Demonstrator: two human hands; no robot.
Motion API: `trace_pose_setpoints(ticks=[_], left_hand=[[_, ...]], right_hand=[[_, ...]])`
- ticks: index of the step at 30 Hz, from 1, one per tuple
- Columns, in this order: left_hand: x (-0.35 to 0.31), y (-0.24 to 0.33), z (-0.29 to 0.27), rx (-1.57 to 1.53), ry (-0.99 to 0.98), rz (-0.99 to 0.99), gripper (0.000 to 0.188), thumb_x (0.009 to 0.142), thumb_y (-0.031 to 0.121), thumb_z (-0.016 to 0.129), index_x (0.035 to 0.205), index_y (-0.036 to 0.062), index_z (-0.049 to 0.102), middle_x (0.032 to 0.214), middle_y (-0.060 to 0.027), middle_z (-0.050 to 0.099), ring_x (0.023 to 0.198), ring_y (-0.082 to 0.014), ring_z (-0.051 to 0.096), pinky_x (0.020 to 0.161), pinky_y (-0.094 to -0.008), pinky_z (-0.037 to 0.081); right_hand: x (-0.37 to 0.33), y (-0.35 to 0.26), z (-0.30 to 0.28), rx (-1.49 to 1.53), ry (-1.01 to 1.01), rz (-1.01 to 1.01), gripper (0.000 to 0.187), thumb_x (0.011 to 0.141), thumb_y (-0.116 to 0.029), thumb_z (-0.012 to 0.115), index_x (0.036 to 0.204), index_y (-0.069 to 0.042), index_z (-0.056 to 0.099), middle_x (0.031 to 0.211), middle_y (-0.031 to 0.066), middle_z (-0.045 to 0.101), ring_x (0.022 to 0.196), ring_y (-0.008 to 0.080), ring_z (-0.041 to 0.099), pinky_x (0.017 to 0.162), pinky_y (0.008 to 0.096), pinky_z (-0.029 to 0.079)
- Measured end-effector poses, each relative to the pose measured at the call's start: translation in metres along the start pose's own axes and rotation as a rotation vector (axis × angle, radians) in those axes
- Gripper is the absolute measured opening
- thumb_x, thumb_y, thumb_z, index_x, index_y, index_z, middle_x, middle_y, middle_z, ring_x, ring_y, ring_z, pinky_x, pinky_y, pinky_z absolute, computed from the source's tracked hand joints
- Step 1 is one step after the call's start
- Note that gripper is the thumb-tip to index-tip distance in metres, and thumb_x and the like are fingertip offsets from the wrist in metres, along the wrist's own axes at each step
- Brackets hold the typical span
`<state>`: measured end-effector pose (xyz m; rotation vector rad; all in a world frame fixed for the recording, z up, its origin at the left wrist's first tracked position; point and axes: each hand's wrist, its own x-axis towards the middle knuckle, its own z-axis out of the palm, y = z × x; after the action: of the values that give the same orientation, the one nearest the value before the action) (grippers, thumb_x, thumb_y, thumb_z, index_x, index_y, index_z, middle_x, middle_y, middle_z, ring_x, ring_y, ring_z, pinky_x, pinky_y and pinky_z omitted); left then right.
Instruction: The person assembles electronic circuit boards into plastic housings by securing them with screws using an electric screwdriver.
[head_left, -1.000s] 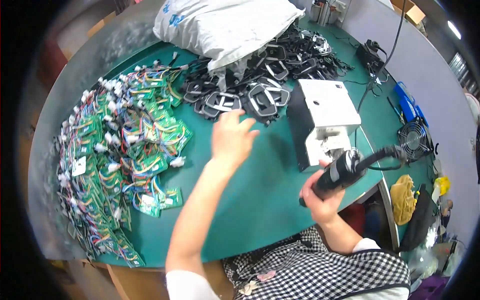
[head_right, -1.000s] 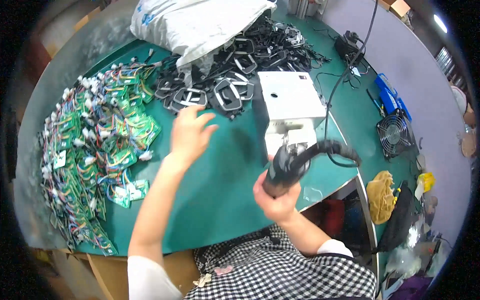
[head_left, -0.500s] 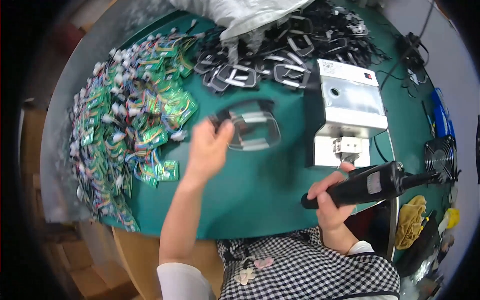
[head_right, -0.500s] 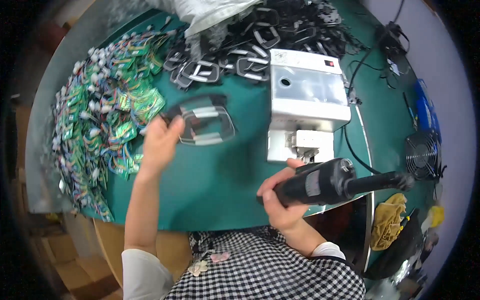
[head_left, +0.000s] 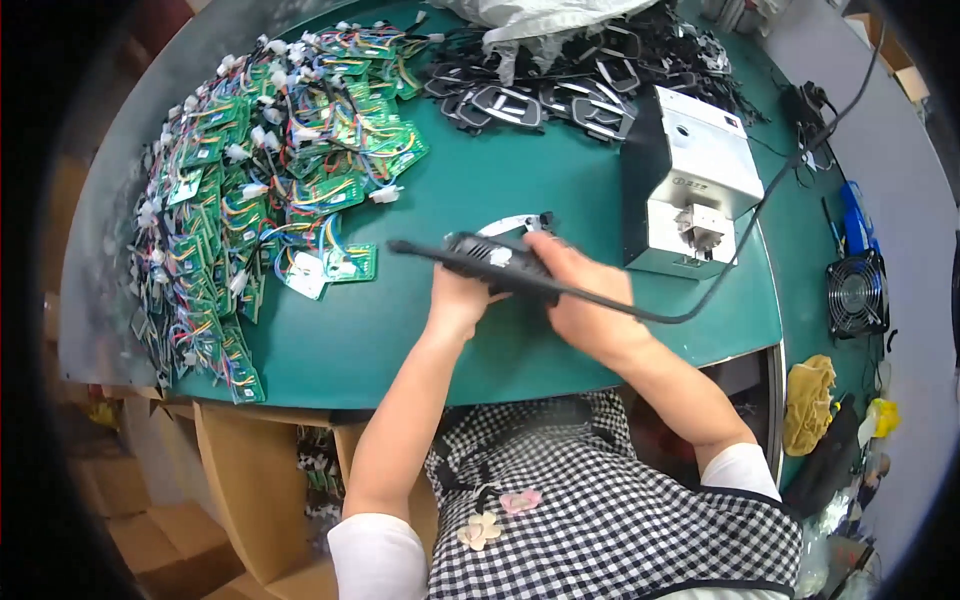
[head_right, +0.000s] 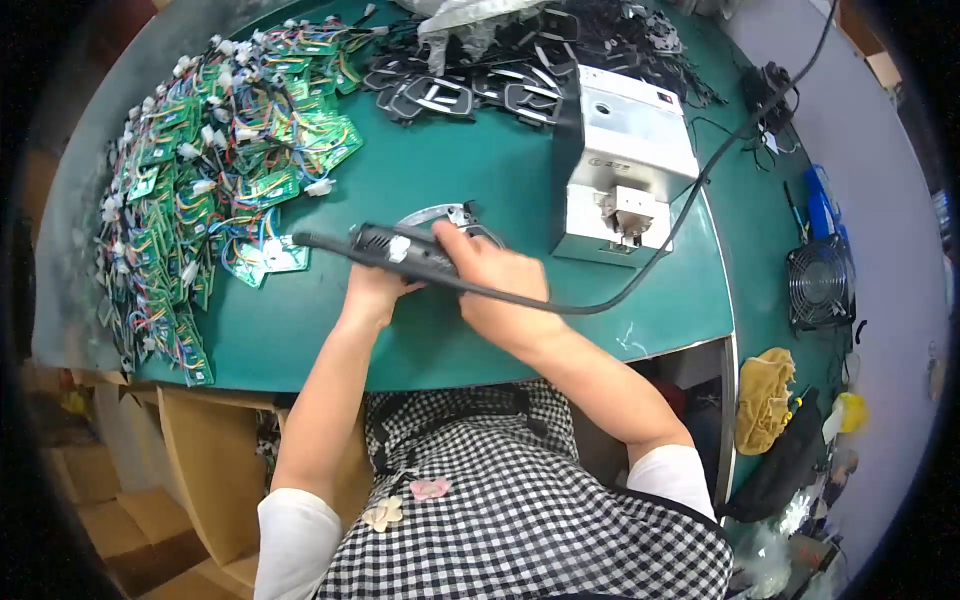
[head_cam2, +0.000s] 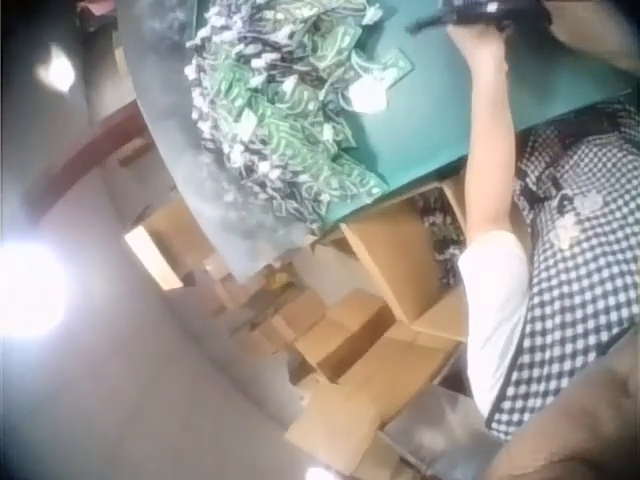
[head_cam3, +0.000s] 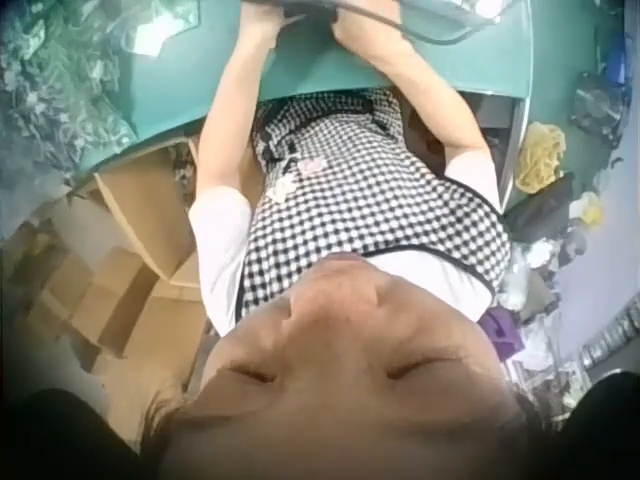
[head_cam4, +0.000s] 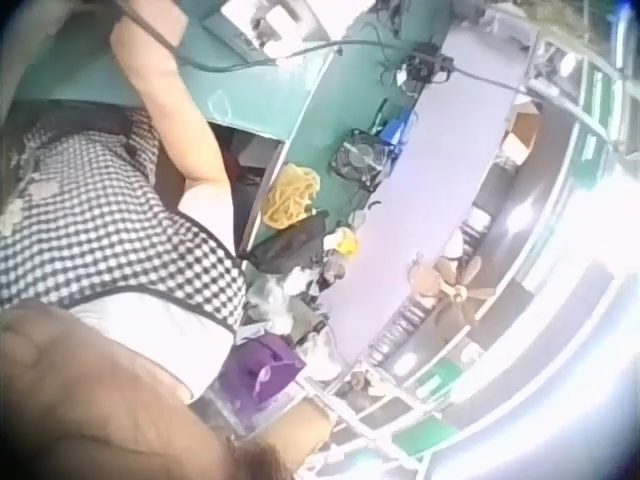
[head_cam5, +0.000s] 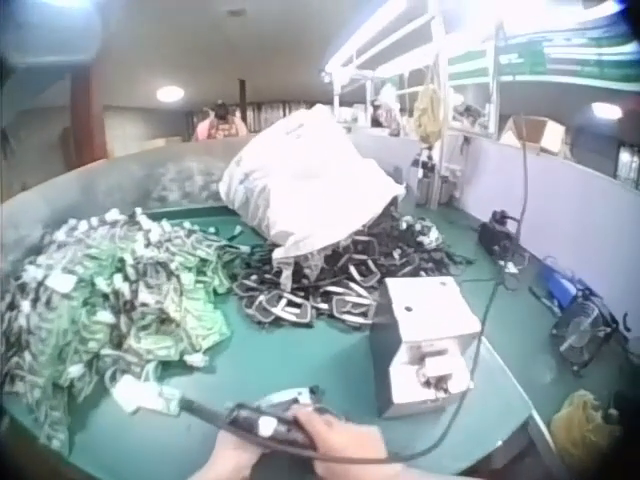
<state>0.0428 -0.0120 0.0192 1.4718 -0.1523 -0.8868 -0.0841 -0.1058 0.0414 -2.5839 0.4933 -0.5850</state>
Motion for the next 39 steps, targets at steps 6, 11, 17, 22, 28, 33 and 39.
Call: trace_pose_setpoints(ticks=[6, 11, 17, 22, 28, 33, 39], left_hand=[[-0.023, -0.003, -0.045, 0.283, -0.049, 0.124, 0.035, 0.081, 0.004, 0.058, 0.113, -0.0011, 0.044, 0.088, -0.0140, 0.061, 0.071, -0.0211, 0.063, 0.060, -0.0318, 0.055], [-0.019, 0.053, -0.109, 1.446, 0.098, 0.666, 0.070, 0.059, 0.006, 0.076, 0.123, 0.0153, 0.049, 0.110, -0.0143, 0.050, 0.103, -0.0306, 0.048, 0.086, -0.0379, 0.042], [0.008, 0.072, -0.161, 1.718, 0.009, 0.626, 0.059, 0.045, 0.008, 0.079, 0.101, 0.0076, 0.062, 0.095, -0.0120, 0.050, 0.094, -0.0306, 0.048, 0.078, -0.0394, 0.041], [-0.007, 0.080, -0.137, 1.246, -0.178, 0.688, 0.059, 0.047, 0.010, 0.079, 0.100, 0.0062, 0.054, 0.115, -0.0142, 0.049, 0.119, -0.0300, 0.037, 0.101, -0.0434, 0.030], [-0.013, 0.082, -0.104, 0.741, -0.171, 1.075, 0.064, 0.060, 0.036, 0.072, 0.108, 0.0028, 0.047, 0.112, -0.0149, 0.053, 0.112, -0.0290, 0.047, 0.109, -0.0464, 0.012], [-0.049, 0.073, -0.122, 0.778, 0.185, 1.122, 0.068, 0.060, 0.029, 0.071, 0.113, -0.0040, 0.044, 0.096, -0.0079, 0.051, 0.088, -0.0193, 0.051, 0.085, -0.0301, 0.038], [-0.052, 0.068, -0.086, 1.202, 0.093, 0.912, 0.051, 0.058, 0.012, 0.076, 0.103, 0.0019, 0.052, 0.092, -0.0122, 0.054, 0.082, -0.0272, 0.055, 0.073, -0.0345, 0.045]], right_hand=[[0.010, -0.016, -0.068, 0.067, 0.115, 0.057, 0.063, 0.058, 0.003, 0.062, 0.117, -0.010, 0.048, 0.091, 0.0179, 0.062, 0.078, 0.0353, 0.061, 0.070, 0.0354, 0.048], [-0.005, 0.010, -0.061, -0.146, -0.351, 0.287, 0.063, 0.059, -0.002, 0.062, 0.119, -0.016, 0.046, 0.081, 0.0178, 0.063, 0.077, 0.0378, 0.060, 0.070, 0.0453, 0.047], [-0.013, 0.037, -0.067, 0.241, 0.000, 0.239, 0.057, 0.065, -0.003, 0.060, 0.120, -0.007, 0.044, 0.073, 0.0137, 0.062, 0.069, 0.0312, 0.062, 0.065, 0.0375, 0.049], [-0.022, 0.053, -0.140, 1.003, 0.822, -0.131, 0.062, 0.077, -0.004, 0.054, 0.130, 0.002, 0.023, 0.069, 0.0121, 0.057, 0.059, 0.0175, 0.058, 0.058, 0.0305, 0.050], [-0.014, 0.072, -0.120, 0.836, 0.979, -0.200, 0.067, 0.076, -0.004, 0.055, 0.130, 0.005, 0.015, 0.066, 0.0108, 0.055, 0.057, 0.0182, 0.055, 0.061, 0.0308, 0.049], [-0.010, 0.084, -0.123, 0.943, 0.593, -0.273, 0.072, 0.073, -0.006, 0.063, 0.130, 0.002, 0.020, 0.065, 0.0102, 0.054, 0.056, 0.0190, 0.054, 0.058, 0.0318, 0.047], [0.013, 0.078, -0.134, 0.841, 0.464, -0.025, 0.059, 0.069, -0.002, 0.062, 0.122, 0.007, 0.037, 0.062, 0.0041, 0.054, 0.053, 0.0123, 0.052, 0.055, 0.0241, 0.044]])
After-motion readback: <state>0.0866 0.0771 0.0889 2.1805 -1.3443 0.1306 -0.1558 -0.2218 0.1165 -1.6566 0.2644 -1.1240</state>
